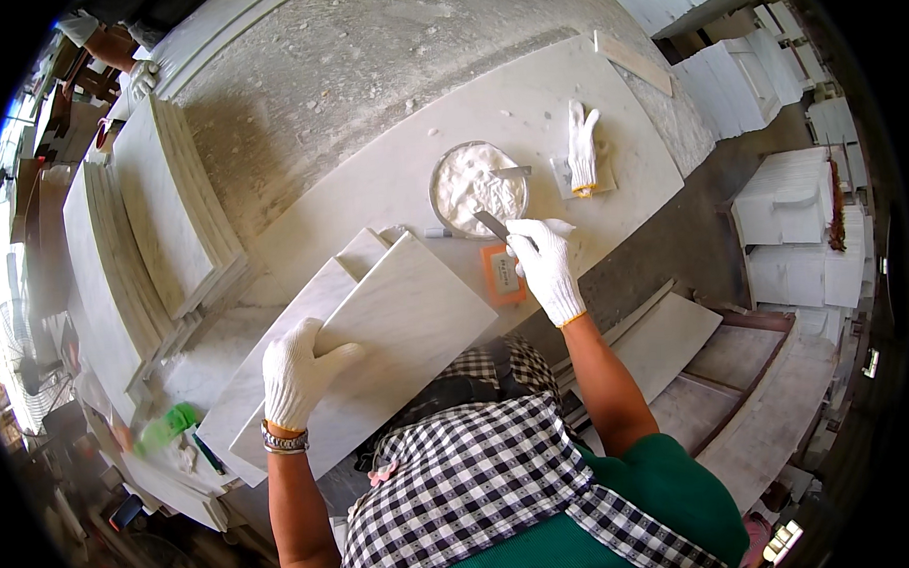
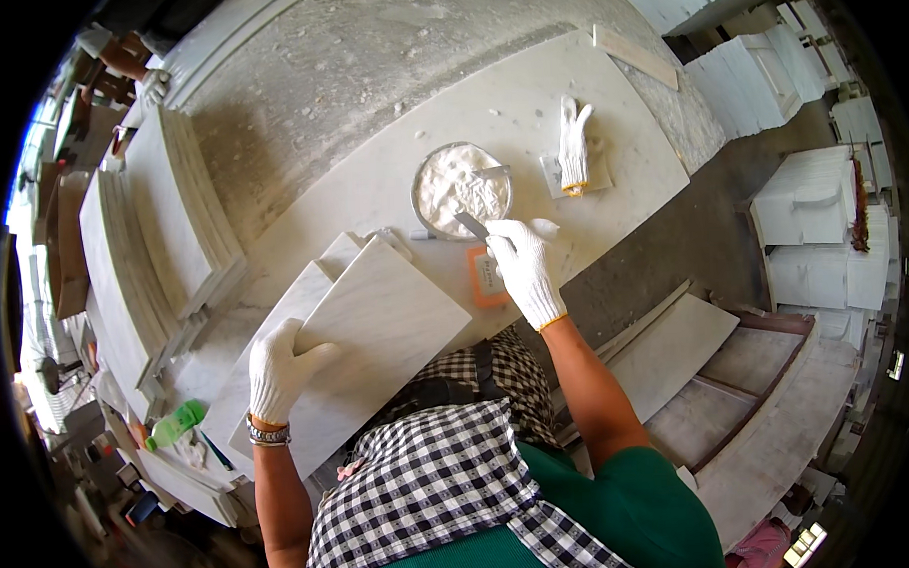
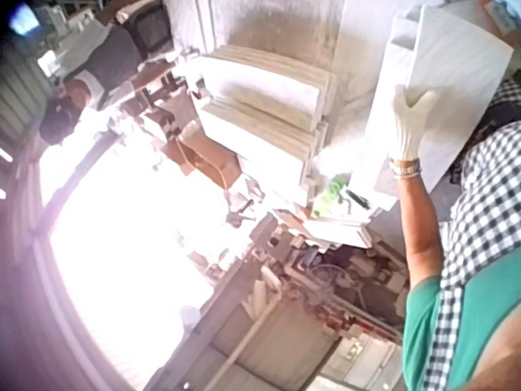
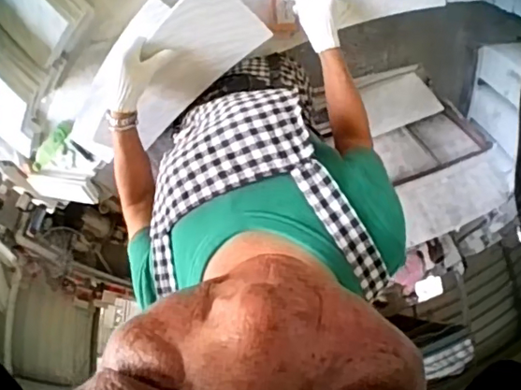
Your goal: The person applies a white paste to the edges of rectangular stone tiles using a metal putty knife, then scrapes and smooths the edges. They repeatedly pick up tiles, apply the paste, and place them back on the workbench.
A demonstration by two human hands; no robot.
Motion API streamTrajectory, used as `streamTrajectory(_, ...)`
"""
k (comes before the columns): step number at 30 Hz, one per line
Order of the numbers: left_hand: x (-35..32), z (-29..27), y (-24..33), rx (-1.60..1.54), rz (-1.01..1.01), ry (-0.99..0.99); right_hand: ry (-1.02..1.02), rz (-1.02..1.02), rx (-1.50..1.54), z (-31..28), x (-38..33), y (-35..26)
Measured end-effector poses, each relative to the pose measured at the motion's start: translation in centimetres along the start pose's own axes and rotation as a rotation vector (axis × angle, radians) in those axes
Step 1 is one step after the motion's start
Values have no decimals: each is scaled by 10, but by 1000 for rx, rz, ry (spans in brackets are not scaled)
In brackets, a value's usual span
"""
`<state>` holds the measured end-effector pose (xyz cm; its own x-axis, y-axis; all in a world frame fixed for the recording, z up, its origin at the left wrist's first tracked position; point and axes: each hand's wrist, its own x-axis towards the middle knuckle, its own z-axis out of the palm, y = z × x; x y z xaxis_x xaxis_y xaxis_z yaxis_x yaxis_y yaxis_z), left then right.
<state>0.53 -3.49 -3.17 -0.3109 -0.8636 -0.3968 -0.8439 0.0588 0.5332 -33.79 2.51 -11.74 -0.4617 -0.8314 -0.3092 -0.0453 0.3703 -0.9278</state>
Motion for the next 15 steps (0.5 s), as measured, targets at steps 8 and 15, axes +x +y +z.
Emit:
streamTrajectory(8,-3,1,1,-23,-37,2,7,-31,-40,6,11,13)
streamTrajectory(15,-2,0,4,-18,-21,4,8,-73,-66,3,8,8)
